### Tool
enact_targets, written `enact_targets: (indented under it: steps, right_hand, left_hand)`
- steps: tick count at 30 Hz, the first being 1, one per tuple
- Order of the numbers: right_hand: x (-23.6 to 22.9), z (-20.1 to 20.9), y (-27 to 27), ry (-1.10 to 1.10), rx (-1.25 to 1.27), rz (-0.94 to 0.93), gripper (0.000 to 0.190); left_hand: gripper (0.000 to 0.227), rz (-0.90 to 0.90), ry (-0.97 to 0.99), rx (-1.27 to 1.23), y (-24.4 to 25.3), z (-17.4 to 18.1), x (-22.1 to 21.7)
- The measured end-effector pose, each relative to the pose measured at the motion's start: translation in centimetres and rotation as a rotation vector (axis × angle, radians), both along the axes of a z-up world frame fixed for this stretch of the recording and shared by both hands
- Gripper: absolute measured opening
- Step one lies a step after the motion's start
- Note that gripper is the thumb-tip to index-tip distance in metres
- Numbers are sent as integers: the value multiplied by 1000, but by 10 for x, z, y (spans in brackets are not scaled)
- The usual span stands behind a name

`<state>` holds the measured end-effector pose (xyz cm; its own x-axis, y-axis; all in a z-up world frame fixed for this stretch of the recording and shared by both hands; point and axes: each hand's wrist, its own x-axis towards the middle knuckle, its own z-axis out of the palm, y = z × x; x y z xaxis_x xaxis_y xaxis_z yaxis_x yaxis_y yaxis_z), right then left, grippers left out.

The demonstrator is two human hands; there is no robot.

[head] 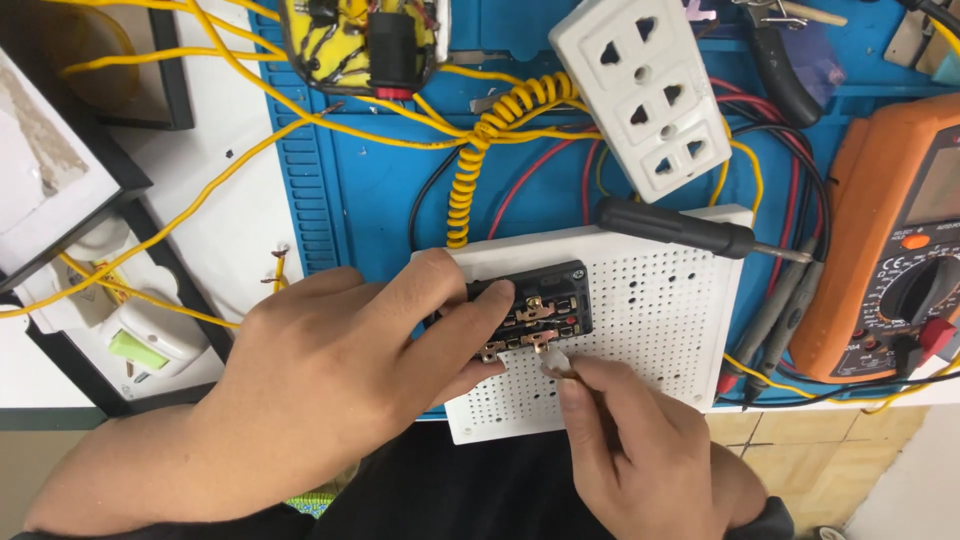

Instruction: The person assembles a power strip by inserting a circuit board into a white plastic housing on a breadboard. They use a pencil to push components into place and a black tool to press down on the assembly, ensuring the parts fit securely.

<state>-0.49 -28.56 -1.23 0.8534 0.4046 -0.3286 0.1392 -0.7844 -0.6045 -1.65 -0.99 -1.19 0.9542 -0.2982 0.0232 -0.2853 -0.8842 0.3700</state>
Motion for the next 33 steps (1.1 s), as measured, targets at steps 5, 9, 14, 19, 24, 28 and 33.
enact_targets:
  steps: [5,9,14,19,24,28,33]
  right_hand:
    - [19,10,-1,565,120,-123,27]
    - [19,8,7,701,303,-101,31]
    - [9,3,5,640,196,-214,29]
    - [-7,-3,13,338,155,-143,26]
    - [-25,-13,15,48,119,-109,15]
    - [-31,-16,14,-85,49,-61,12]
    - [-19,-13,10,-58,81,-57,16]
  left_hand:
    - [22,-25,-32,-30,-1,-3,-1]
    - [16,-12,-32,-47,-3,-2,1]
    - [31,0,-29,-56,-4,-2,2]
    - [28,-14,-38,-14,-3,-2,1]
    - [26,-13,-42,-14,-3,-3,0]
    - [22,4,-22,11,-4,-5,-2]
    - [24,-2,-5,29,-4,-4,-2]
